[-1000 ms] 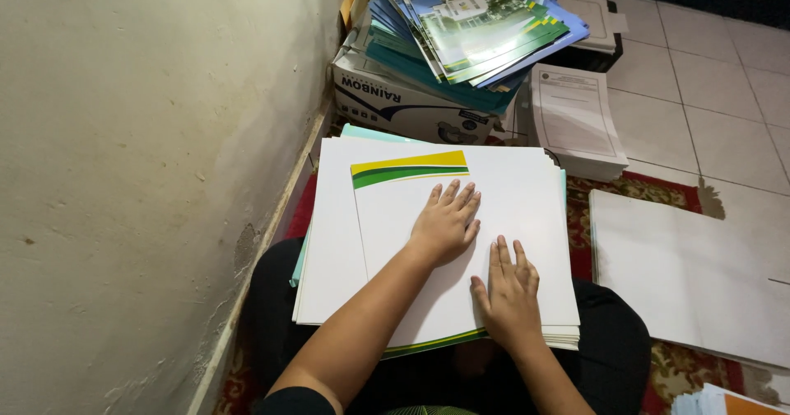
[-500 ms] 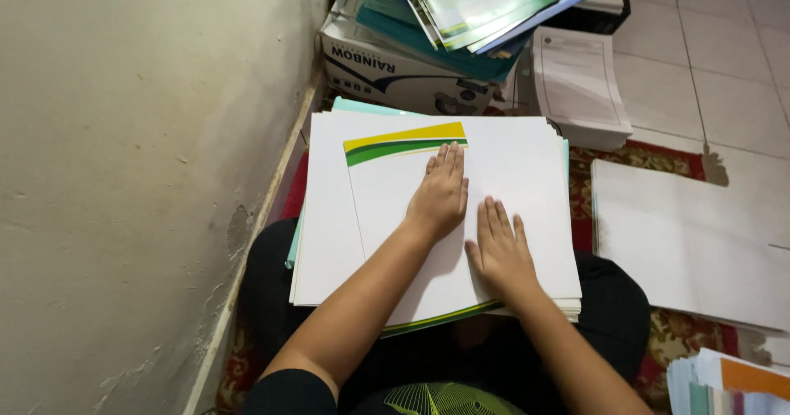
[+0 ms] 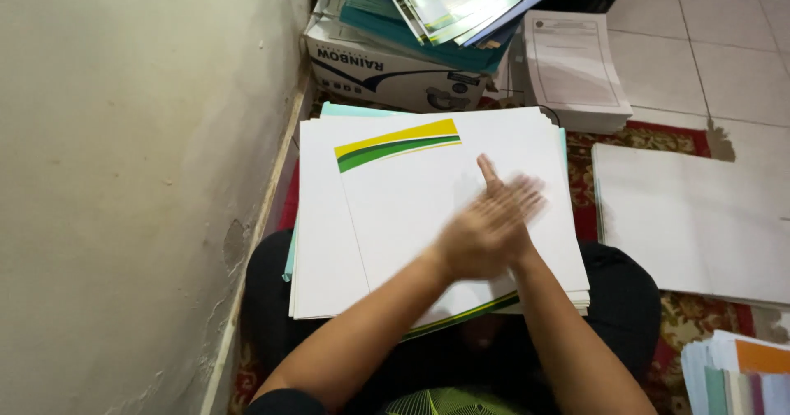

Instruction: Flipping through and aligning a stack of printed brochures on the floor for inspection or sorting.

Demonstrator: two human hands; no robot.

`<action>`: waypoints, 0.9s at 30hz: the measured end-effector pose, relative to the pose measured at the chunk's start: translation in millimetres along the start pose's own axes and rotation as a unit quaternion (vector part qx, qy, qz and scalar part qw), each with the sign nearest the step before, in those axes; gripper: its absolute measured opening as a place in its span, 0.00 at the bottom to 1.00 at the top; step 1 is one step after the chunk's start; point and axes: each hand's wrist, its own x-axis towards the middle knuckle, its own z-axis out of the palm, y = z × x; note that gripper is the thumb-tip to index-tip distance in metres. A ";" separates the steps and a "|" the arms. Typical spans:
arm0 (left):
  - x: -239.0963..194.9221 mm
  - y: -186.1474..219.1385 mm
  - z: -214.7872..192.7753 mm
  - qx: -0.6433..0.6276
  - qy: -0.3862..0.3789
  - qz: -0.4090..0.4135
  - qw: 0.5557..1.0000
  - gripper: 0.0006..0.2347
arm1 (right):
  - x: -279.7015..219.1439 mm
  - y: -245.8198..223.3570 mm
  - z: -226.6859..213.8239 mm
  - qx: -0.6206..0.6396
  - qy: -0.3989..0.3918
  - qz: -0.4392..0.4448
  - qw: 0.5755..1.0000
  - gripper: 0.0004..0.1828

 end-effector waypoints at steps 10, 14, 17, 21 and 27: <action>-20.7 -92.0 22.3 0.085 -0.177 -0.143 0.970 0.23 | -49.3 -137.2 -90.8 0.630 -0.021 0.087 0.771 0.38; -60.0 -133.4 20.8 0.125 -0.116 -0.280 0.945 0.11 | -88.5 -107.3 -80.4 -0.106 -0.232 0.076 0.964 0.35; -58.7 -141.7 13.7 -0.050 0.037 -0.477 0.877 0.10 | -74.8 -116.8 -66.3 -0.247 -0.274 0.045 0.928 0.39; -49.0 -130.3 -2.1 -0.098 0.063 -0.501 0.858 0.17 | -0.5 -68.9 -24.5 -0.239 -0.240 -0.002 0.941 0.41; -27.8 -117.8 -19.5 -0.137 0.045 -0.515 0.845 0.21 | 128.8 6.2 15.9 -0.256 -0.108 -0.118 0.953 0.38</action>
